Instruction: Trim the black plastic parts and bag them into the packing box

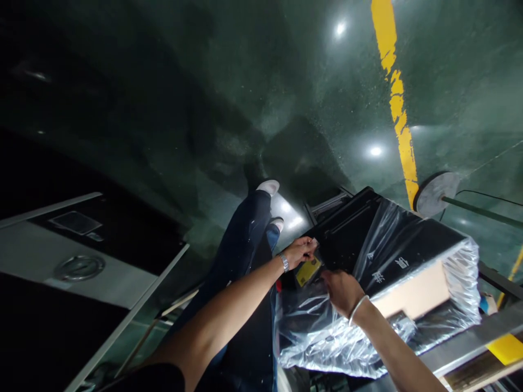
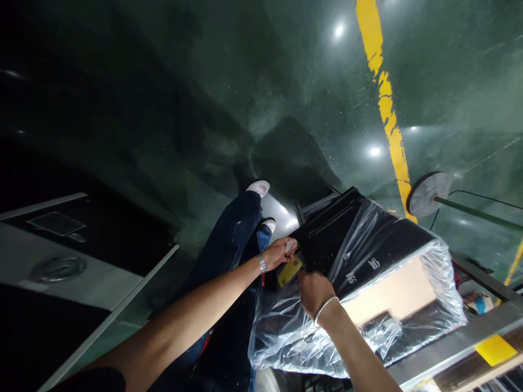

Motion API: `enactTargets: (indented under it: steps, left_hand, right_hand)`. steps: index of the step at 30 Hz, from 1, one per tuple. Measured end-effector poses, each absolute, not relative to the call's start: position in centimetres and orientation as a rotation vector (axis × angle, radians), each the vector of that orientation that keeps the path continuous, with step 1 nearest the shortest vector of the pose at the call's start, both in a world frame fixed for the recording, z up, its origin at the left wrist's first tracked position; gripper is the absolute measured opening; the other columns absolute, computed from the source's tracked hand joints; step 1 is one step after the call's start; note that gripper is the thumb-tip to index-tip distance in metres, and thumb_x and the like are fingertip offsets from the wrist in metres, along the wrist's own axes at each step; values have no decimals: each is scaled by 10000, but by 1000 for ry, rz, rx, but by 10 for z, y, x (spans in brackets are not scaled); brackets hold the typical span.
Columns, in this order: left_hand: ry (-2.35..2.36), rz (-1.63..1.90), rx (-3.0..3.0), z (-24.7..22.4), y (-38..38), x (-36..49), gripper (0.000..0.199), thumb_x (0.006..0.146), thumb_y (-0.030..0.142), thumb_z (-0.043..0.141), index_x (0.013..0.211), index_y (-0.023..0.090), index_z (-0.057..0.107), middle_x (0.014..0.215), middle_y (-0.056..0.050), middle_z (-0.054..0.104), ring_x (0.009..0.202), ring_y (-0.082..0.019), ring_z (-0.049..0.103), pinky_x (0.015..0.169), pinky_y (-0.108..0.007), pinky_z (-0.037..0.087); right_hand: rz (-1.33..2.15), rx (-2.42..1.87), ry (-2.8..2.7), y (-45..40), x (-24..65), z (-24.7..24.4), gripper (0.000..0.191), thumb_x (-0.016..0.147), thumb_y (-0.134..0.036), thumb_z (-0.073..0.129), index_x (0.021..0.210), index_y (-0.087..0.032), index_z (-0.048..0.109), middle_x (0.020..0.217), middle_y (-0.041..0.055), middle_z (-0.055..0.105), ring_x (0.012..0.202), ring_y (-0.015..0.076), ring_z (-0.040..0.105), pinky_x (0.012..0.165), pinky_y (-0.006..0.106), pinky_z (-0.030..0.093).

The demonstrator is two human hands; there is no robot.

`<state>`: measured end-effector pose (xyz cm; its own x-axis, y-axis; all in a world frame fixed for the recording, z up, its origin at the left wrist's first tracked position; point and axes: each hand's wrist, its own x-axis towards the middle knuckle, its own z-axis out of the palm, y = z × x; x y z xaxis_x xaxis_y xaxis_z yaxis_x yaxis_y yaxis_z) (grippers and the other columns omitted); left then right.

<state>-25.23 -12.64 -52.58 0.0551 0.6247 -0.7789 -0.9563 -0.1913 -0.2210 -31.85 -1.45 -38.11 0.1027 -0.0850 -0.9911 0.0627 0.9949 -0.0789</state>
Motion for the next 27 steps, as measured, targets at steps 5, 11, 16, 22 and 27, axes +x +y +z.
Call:
enactTargets:
  steps: [5, 11, 16, 22, 27]
  left_hand:
    - [383, 1552, -1028, -523, -129, -242, 119, 808, 229, 516, 861, 125, 535, 671, 38, 512, 521, -61, 476, 518, -227, 453]
    - [357, 1599, -1126, -523, -128, -231, 96, 803, 213, 524, 822, 120, 539, 663, 40, 509, 518, -56, 466, 483, -198, 420]
    - [352, 1615, -1180, -526, -130, -225, 113, 804, 229, 523, 810, 118, 540, 672, 34, 519, 526, -59, 475, 485, -201, 419]
    - [333, 1621, -1191, -526, -133, -222, 117, 802, 233, 526, 803, 118, 542, 657, 38, 514, 520, -59, 472, 488, -203, 417]
    - [330, 1631, -1196, -526, -133, -224, 100, 794, 216, 536, 784, 117, 537, 661, 39, 509, 527, -58, 471, 492, -201, 416]
  right_hand:
    - [65, 175, 1453, -13, -310, -418, 267, 751, -49, 427, 952, -115, 591, 898, 162, 653, 843, 231, 631, 646, 267, 437]
    - [30, 258, 1387, -8, -306, -449, 381, 711, -22, 458, 1003, -201, 624, 917, 78, 674, 861, 170, 629, 636, 199, 429]
    - [-57, 263, 1385, -7, -302, -455, 361, 681, -57, 504, 936, -258, 662, 866, 21, 680, 806, 145, 626, 624, 187, 413]
    - [-205, 218, 1439, -12, -304, -452, 161, 678, -196, 580, 803, -209, 681, 820, 14, 653, 760, 114, 593, 653, 171, 394]
    - [-198, 222, 1460, -15, -306, -448, 145, 718, -161, 508, 723, -163, 653, 685, 24, 635, 654, 117, 575, 581, 189, 361]
